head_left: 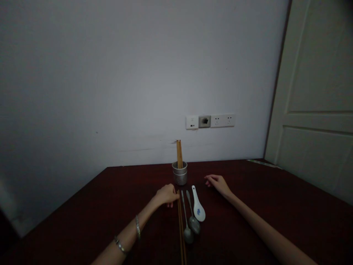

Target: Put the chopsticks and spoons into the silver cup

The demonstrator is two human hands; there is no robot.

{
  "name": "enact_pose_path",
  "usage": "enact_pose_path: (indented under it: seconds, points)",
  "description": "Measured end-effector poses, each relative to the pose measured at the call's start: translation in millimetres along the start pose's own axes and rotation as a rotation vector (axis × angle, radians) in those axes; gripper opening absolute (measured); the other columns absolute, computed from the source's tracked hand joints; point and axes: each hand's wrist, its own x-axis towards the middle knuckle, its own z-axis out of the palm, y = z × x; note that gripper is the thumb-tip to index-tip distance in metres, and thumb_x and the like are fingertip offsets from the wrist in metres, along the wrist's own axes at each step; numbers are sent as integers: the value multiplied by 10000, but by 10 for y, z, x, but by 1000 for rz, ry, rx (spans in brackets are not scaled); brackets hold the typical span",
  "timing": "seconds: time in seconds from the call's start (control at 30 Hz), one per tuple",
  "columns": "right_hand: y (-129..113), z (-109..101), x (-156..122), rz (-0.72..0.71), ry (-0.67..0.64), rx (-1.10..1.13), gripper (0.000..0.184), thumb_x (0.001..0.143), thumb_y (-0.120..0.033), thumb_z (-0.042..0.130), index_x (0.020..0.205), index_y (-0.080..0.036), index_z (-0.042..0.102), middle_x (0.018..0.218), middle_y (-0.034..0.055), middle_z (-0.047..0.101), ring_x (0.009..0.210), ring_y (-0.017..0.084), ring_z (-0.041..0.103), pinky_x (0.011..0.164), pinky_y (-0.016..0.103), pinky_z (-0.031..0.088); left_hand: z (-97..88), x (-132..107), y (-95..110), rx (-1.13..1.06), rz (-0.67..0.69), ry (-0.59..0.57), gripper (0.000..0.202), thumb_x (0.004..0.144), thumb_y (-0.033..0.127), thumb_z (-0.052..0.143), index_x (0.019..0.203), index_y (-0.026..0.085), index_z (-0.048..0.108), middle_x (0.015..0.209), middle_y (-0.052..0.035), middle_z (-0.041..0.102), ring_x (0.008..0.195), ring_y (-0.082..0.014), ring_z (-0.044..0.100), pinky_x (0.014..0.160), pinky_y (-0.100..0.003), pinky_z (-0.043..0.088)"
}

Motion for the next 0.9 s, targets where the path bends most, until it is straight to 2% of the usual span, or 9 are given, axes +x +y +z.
enact_pose_path:
  seconds: [0.17, 0.27, 0.37, 0.43, 0.57, 0.7, 0.9]
  points:
    - [-24, -3, -23, 9, 1, -6, 256, 703, -330, 507, 773, -120, 636, 586, 26, 624, 510, 121, 555, 515, 223, 428, 81, -40, 107, 186, -31, 58, 318, 699, 318, 443, 420, 170, 481, 393, -17, 513, 392, -143, 516, 501, -263, 418]
    - [-22, -7, -23, 19, -11, -19, 253, 706, -323, 503, 780, -118, 633, 591, 26, 625, 516, 121, 557, 524, 222, 431, 132, -14, 97, 227, -23, 118, 300, 681, 346, 464, 432, 179, 483, 409, -31, 524, 470, -192, 563, 545, -305, 432]
    - [-12, -8, -20, 22, -22, -21, 254, 702, -324, 506, 780, -117, 632, 595, 28, 626, 526, 124, 560, 529, 223, 435, 179, 21, 48, 218, -9, 198, 208, 642, 353, 522, 527, 183, 552, 507, -61, 589, 604, -233, 606, 591, -312, 438]
    - [-8, -6, -21, 17, -23, -19, 260, 697, -329, 505, 778, -118, 634, 592, 27, 625, 527, 126, 561, 529, 225, 435, 196, 29, 36, 227, -7, 230, 205, 635, 376, 536, 632, 181, 601, 649, -93, 641, 694, -247, 617, 622, -310, 442]
    - [-14, -2, -25, 6, -14, -37, 270, 683, -342, 510, 765, -122, 644, 586, 27, 625, 517, 125, 556, 521, 227, 429, 201, -1, 94, 368, -49, 205, 296, 677, 393, 482, 812, 173, 628, 879, -117, 650, 815, -259, 611, 662, -316, 455]
    - [-29, -2, -29, 0, -18, -39, 279, 678, -350, 506, 758, -124, 646, 590, 35, 626, 520, 129, 556, 528, 233, 427, 225, -28, 156, 437, -68, 205, 323, 712, 376, 442, 866, 163, 629, 897, -114, 649, 843, -254, 607, 682, -315, 460]
    - [-58, 2, -49, 4, -16, -37, 277, 676, -355, 507, 751, -124, 641, 585, 35, 621, 520, 133, 550, 523, 235, 422, 304, 8, 124, 374, -61, 254, 308, 701, 337, 449, 860, 147, 632, 873, -129, 647, 818, -253, 609, 647, -312, 462]
